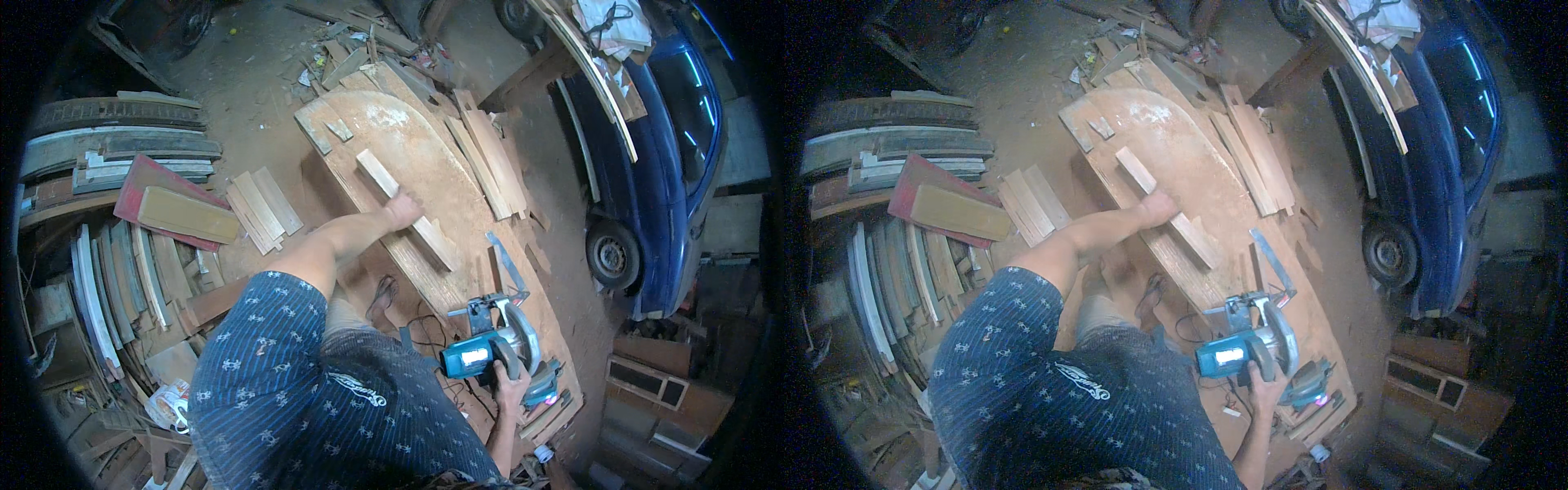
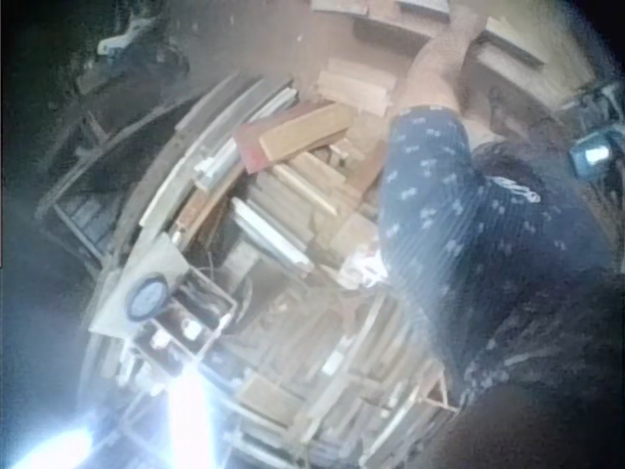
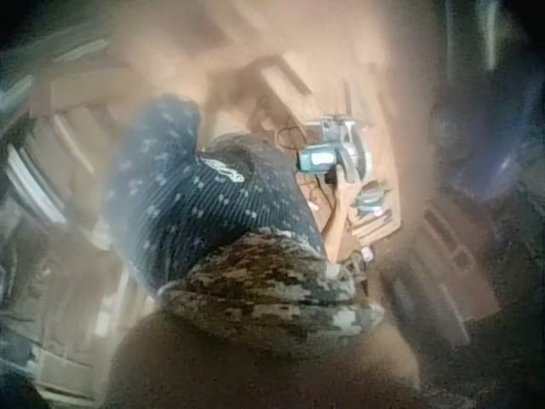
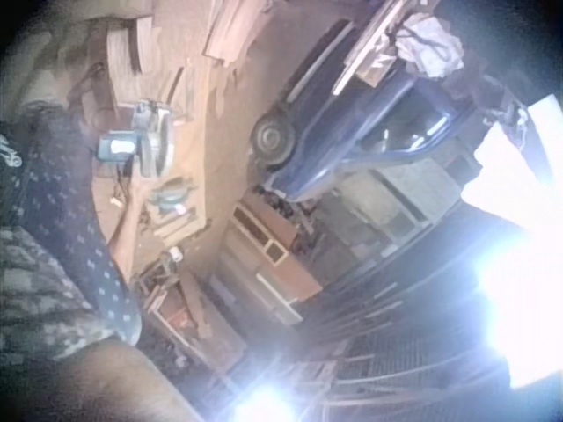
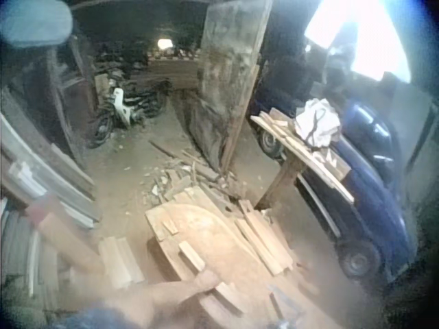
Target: The person uses a hammer to break apart a piece of wood on a workbench. They then pick up a circular saw and cut several pieces of wood into smaller sections, stacking the cut pieces on the bench.
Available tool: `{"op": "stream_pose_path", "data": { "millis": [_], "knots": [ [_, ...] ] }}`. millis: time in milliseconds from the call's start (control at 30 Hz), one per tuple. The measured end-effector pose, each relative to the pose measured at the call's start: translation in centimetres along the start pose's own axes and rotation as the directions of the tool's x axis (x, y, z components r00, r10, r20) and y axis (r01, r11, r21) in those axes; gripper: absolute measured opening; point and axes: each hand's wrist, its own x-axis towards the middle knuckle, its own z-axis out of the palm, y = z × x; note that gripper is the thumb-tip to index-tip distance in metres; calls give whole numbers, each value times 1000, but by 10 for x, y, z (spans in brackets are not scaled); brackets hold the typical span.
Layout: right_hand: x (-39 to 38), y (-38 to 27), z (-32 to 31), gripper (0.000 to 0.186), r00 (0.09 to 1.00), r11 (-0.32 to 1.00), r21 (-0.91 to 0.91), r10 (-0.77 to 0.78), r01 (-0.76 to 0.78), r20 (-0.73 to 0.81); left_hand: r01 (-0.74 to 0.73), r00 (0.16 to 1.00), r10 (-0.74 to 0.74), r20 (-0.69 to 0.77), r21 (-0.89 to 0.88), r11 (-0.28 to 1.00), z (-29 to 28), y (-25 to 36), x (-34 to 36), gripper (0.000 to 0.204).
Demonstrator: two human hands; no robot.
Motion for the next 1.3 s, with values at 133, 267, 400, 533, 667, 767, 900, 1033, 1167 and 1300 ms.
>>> {"op": "stream_pose_path", "data": {
  "millis": [133,267,400,533,667,767,900,1033,1167,1300],
  "knots": [
    [-2,7,-16,36,999,999,0,38,-38,-31,-37,997,39,69,-23,999,-14,3,13,28],
    [0,-3,-13,35,995,996,34,86,-84,-54,168,983,-166,84,-26,985,-7,-67,9,32],
    [3,3,-3,33,997,998,42,52,-50,-52,173,975,-158,157,-88,981,-42,-88,4,35],
    [18,-14,13,34,993,994,33,99,-101,60,209,972,-212,-103,-41,977,-14,-80,1,34],
    [33,-26,28,43,998,993,-116,-6,14,69,141,894,-234,-383,-254,957,-19,-36,-23,40],
    [52,-19,38,42,985,993,-40,-107,114,133,115,892,-378,-248,-684,720,-33,25,-50,49],
    [80,-4,57,38,968,988,5,-152,154,202,188,912,-390,129,-975,117,-10,104,-48,55],
    [114,13,76,38,917,940,-48,-318,339,241,275,921,-186,341,-911,-309,-24,136,-42,60],
    [144,4,87,40,882,928,-17,-348,372,319,411,848,-350,398,-911,-42,-17,127,-31,54],
    [167,7,92,43,837,915,-33,-352,402,419,367,732,-636,245,-928,65,36,135,-17,75]
  ]
}}
